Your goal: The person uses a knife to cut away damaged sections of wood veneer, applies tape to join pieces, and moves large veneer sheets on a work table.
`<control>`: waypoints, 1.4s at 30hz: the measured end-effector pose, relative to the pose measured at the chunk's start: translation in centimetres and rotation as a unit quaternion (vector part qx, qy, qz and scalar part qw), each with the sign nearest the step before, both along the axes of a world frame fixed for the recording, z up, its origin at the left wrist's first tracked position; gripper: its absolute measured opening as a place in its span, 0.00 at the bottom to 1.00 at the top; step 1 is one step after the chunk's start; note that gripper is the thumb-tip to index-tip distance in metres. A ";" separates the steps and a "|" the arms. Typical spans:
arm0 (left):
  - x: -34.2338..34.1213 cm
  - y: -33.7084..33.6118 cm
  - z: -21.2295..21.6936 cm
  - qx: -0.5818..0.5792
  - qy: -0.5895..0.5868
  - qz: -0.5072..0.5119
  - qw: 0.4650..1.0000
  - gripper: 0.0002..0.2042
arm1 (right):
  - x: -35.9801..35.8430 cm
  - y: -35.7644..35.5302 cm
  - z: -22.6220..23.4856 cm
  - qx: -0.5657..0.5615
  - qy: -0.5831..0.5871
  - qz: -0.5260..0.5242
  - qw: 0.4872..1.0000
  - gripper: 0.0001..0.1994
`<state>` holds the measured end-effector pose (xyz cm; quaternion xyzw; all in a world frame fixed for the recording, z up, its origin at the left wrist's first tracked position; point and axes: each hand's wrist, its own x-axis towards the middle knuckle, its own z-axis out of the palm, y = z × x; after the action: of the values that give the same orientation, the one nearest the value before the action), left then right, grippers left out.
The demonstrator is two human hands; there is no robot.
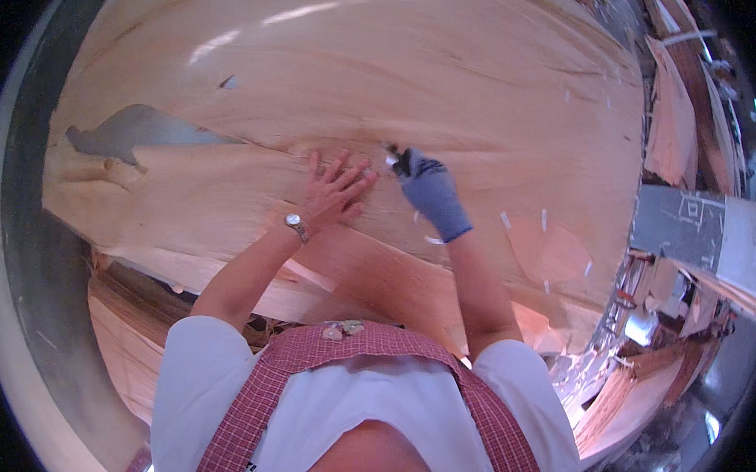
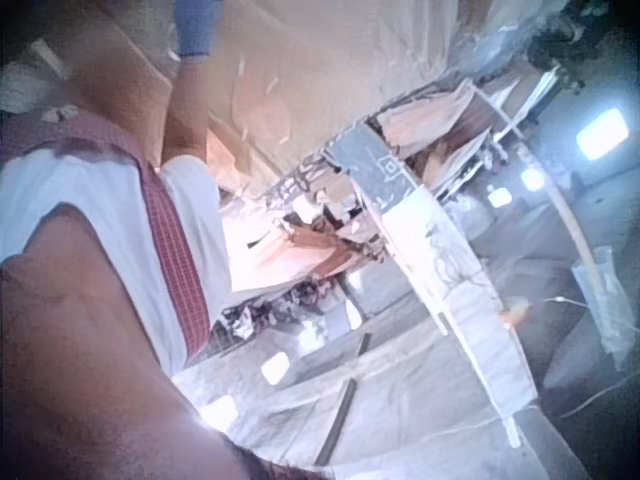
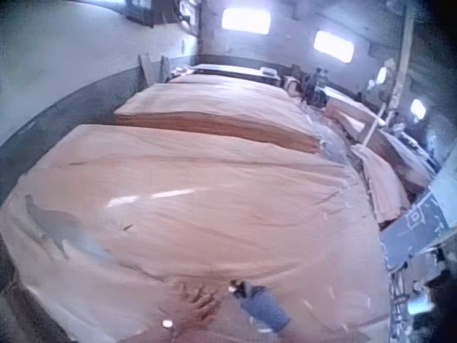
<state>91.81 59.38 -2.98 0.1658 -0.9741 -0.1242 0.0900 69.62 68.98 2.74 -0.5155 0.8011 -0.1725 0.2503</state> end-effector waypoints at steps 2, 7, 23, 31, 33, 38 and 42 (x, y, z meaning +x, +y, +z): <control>0.5 -0.3 0.6 0.019 0.005 -0.007 1.000 0.31 | -0.5 -1.9 5.1 -0.021 -0.232 -0.047 0.971 0.08; 5.5 -7.4 1.7 -0.077 0.008 0.253 0.964 0.28 | 0.8 -4.3 8.4 -0.004 -0.324 -0.064 0.944 0.07; 13.2 -23.3 5.5 0.264 -0.167 0.056 0.948 0.19 | 9.1 -4.5 4.9 0.069 -0.295 0.081 0.949 0.09; 16.6 -24.5 5.6 0.000 -0.172 0.204 0.964 0.19 | 9.3 -6.9 7.2 0.069 -0.354 0.030 0.932 0.07; 16.8 -23.2 5.4 -0.049 -0.122 0.232 0.964 0.22 | 9.7 -8.6 7.2 0.055 -0.367 0.017 0.929 0.08; 16.6 -18.3 1.0 -0.109 0.002 0.186 0.977 0.30 | 9.3 -14.0 0.6 0.051 -0.383 0.004 0.922 0.10; 15.6 -14.9 1.7 -0.057 0.019 0.288 0.956 0.30 | 8.8 -14.7 -3.1 0.101 -0.425 -0.035 0.899 0.09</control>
<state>107.45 44.44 -1.26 0.4315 -0.8888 -0.0407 0.1493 78.42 54.30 -0.33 -0.3367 0.6495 -0.3021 0.6112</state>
